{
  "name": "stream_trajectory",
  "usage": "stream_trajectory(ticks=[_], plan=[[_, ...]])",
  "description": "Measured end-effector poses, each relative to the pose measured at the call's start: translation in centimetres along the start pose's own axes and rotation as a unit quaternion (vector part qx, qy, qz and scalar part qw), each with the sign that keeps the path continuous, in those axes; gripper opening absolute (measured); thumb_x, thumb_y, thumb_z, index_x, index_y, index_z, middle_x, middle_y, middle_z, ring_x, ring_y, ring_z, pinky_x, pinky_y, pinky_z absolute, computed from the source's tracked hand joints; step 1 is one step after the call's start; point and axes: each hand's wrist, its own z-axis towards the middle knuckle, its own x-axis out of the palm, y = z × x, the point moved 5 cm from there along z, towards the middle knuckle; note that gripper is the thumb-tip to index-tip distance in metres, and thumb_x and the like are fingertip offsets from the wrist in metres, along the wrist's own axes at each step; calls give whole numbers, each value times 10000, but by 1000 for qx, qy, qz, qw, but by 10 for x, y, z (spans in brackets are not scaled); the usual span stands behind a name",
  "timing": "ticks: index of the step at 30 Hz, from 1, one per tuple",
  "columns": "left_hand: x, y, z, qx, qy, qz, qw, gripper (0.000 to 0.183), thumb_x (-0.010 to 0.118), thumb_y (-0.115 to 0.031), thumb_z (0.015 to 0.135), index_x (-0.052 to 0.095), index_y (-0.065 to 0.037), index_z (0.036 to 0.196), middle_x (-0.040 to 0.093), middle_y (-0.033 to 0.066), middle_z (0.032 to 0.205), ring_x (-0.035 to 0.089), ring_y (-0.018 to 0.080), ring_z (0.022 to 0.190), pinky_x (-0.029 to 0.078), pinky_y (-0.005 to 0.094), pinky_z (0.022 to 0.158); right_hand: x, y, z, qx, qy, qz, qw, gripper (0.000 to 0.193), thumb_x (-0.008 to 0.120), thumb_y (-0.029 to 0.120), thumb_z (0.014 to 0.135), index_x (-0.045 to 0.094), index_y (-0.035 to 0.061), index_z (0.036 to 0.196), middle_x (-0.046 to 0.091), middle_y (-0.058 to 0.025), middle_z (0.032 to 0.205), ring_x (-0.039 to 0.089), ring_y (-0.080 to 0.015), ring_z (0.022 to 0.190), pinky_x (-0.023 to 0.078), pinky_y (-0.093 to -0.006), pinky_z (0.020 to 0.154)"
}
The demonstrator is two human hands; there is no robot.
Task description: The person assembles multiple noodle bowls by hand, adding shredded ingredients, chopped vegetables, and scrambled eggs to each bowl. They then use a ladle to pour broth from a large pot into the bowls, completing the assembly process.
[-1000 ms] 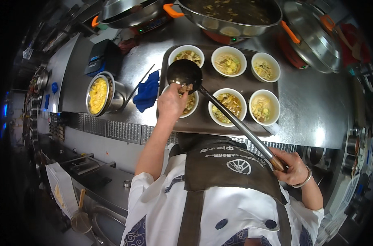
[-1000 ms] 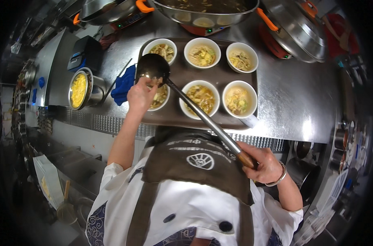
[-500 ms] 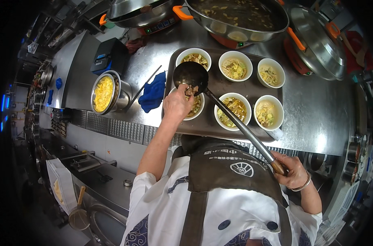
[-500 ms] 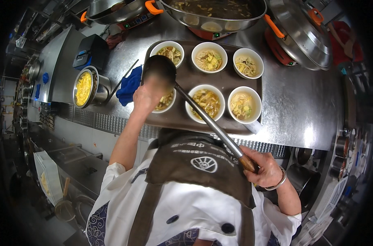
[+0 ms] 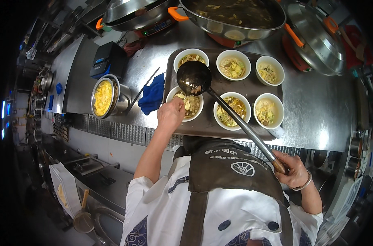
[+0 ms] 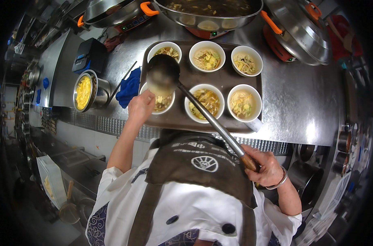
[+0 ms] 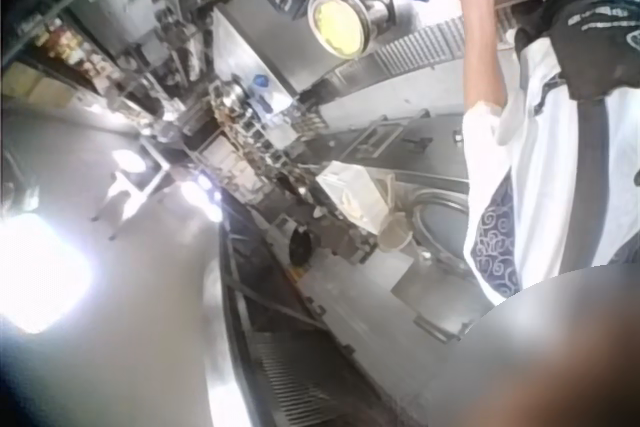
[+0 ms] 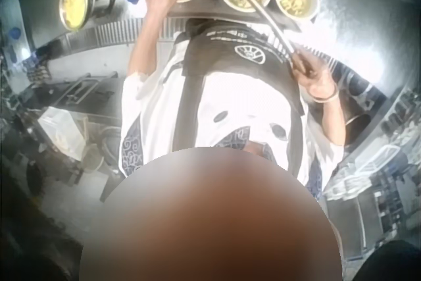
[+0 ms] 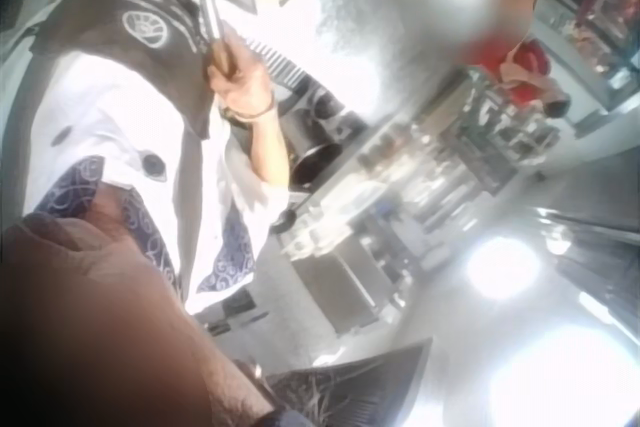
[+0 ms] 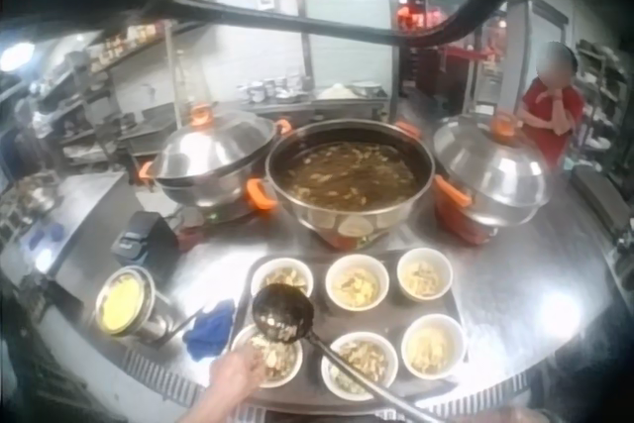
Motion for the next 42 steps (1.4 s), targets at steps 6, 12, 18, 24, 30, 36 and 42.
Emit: stream_trajectory(ticks=[6, 12, 18, 24, 30, 36, 42], plan=[[-2, 0, 7, 54, -87, -29, 994, 54, 565, -114, 738, 574, -65, 759, 593, 146, 711, 573, 330, 648, 454, 406, 575, 4, -14, -22, 39, -12, 86, 995, 554, 582, -33, 588, 490, -47, 1134, 557, -104, 691, 535, -124, 569, 429, -219, 567], [-18, -4, 11, 102, -127, -84, 983, 117, 523, -13, 763, 601, -67, 832, 534, 124, 734, 542, 302, 674, 434, 362, 598, 9, -16, -68, 46, -90, 43, 994, 545, 574, -18, 590, 484, -65, 1126, 573, -120, 706, 566, -182, 593, 448, -246, 588], [-12, -7, 12, 86, -89, -141, 982, 54, 594, -61, 749, 610, -32, 792, 552, 115, 690, 550, 258, 594, 433, 331, 550, 26, -14, -107, -8, -184, -155, 971, 585, 549, -58, 551, 466, -69, 1129, 541, -118, 642, 551, -245, 525, 440, -256, 516], [7, -31, -7, 111, -31, -238, 965, 60, 525, -19, 778, 570, -3, 814, 559, 129, 759, 554, 235, 581, 438, 316, 544, 45, -17, -120, -21, -196, -349, 916, 575, 567, -79, 564, 493, -3, 1129, 511, -94, 624, 512, -235, 486, 422, -328, 435], [24, -40, -27, 63, 60, -260, 962, 54, 561, -33, 766, 580, 1, 804, 549, 118, 732, 538, 198, 544, 429, 299, 511, 54, -19, -131, 10, -212, -344, 914, 601, 572, -86, 549, 483, -8, 1138, 516, -101, 643, 511, -251, 510, 429, -334, 463], [38, -31, -35, 9, 169, -235, 957, 118, 597, -96, 780, 586, 15, 741, 564, 95, 713, 540, 128, 536, 414, 268, 464, 62, -32, -144, 79, -231, -77, 967, 504, 587, -90, 617, 510, -29, 1112, 566, -111, 726, 545, -200, 578, 435, -283, 542], [40, -50, 26, -118, 175, -566, 797, 350, 549, -114, 820, 449, 64, 1105, 544, 144, 985, 580, 176, 783, 480, 254, 631, 66, -37, -149, 97, -256, 398, 876, 631, 547, -163, 537, 492, -48, 1154, 589, -97, 836, 527, -113, 641, 405, -210, 582]])
